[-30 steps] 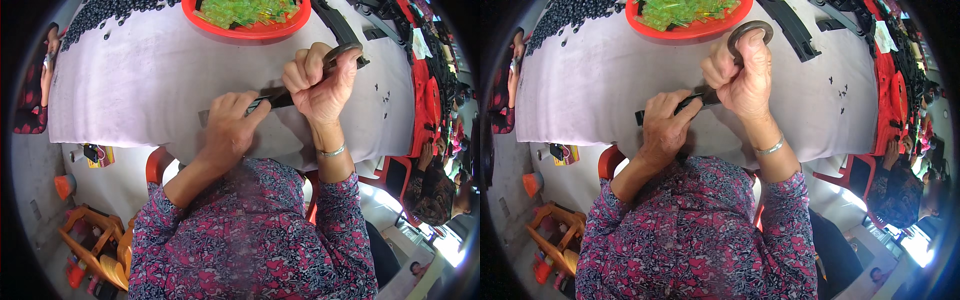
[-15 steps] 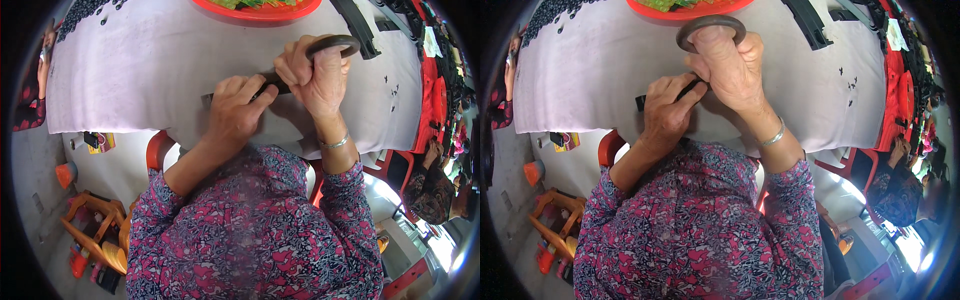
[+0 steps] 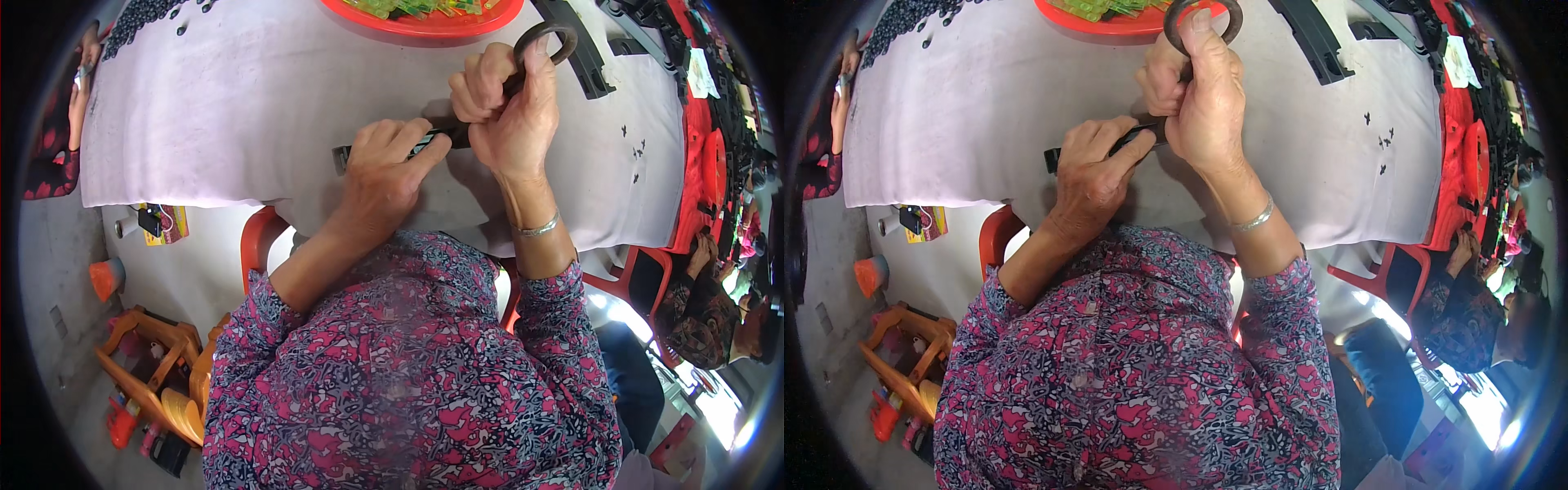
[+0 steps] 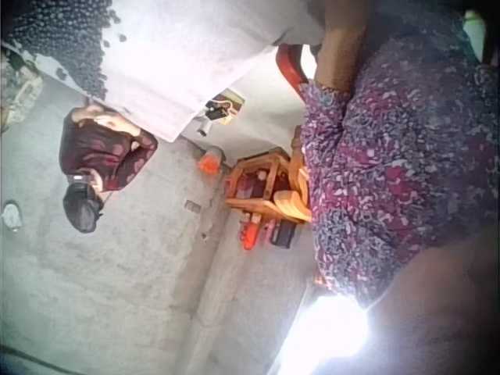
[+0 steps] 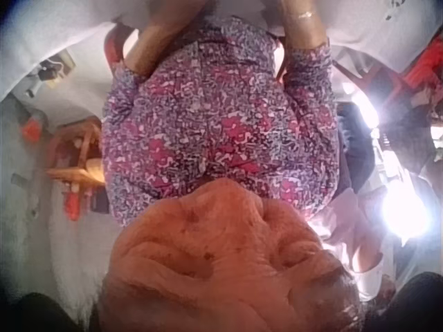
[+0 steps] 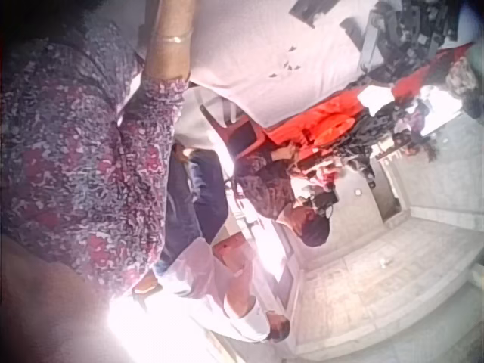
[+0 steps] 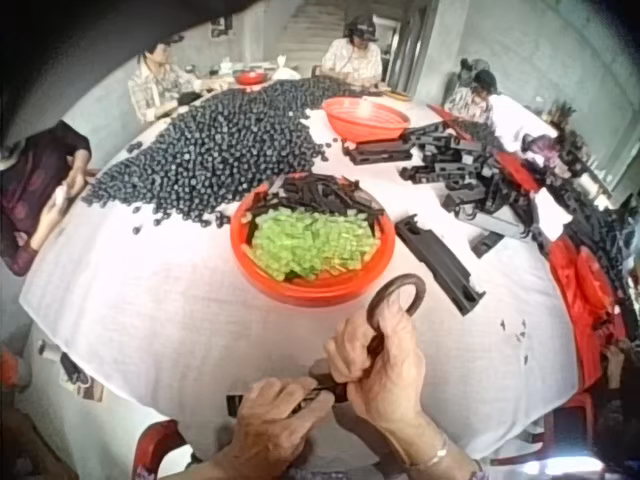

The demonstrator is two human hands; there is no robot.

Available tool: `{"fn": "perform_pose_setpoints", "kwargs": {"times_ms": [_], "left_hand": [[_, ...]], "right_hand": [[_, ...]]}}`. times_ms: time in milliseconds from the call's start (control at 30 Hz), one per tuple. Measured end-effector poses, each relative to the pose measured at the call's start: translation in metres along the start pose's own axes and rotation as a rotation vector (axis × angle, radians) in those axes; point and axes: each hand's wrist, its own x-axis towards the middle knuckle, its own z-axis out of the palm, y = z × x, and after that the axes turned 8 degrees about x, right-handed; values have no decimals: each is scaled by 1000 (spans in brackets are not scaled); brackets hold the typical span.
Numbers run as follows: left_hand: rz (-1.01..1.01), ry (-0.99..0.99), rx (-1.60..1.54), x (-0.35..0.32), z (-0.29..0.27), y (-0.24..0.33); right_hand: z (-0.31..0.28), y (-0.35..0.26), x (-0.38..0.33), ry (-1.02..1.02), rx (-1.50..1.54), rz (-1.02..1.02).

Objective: Assembling small plastic components into a black housing unit using hands and a metal hook tool.

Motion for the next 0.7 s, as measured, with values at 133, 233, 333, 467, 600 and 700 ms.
{"fn": "perform_pose_setpoints", "kwargs": {"times_ms": [133, 233, 333, 467, 600, 700], "left_hand": [[0, -4, 1, 1, -1, 1], [0, 10, -5, -2, 2, 0], [0, 38, 14, -4, 5, -1], [-3, 52, 43, -4, 6, 0], [-15, 46, 73, -5, 6, 3], [-25, 47, 60, -5, 8, 4]], "right_hand": [[-2, 3, 2, 33, 92, 53], [12, -4, 1, -8, -26, 35], [13, -4, 2, -81, -69, 20], [5, -1, 1, -211, -59, -8], [6, 2, -4, -213, -69, -36], [3, 4, -5, -196, -37, -18]]}}
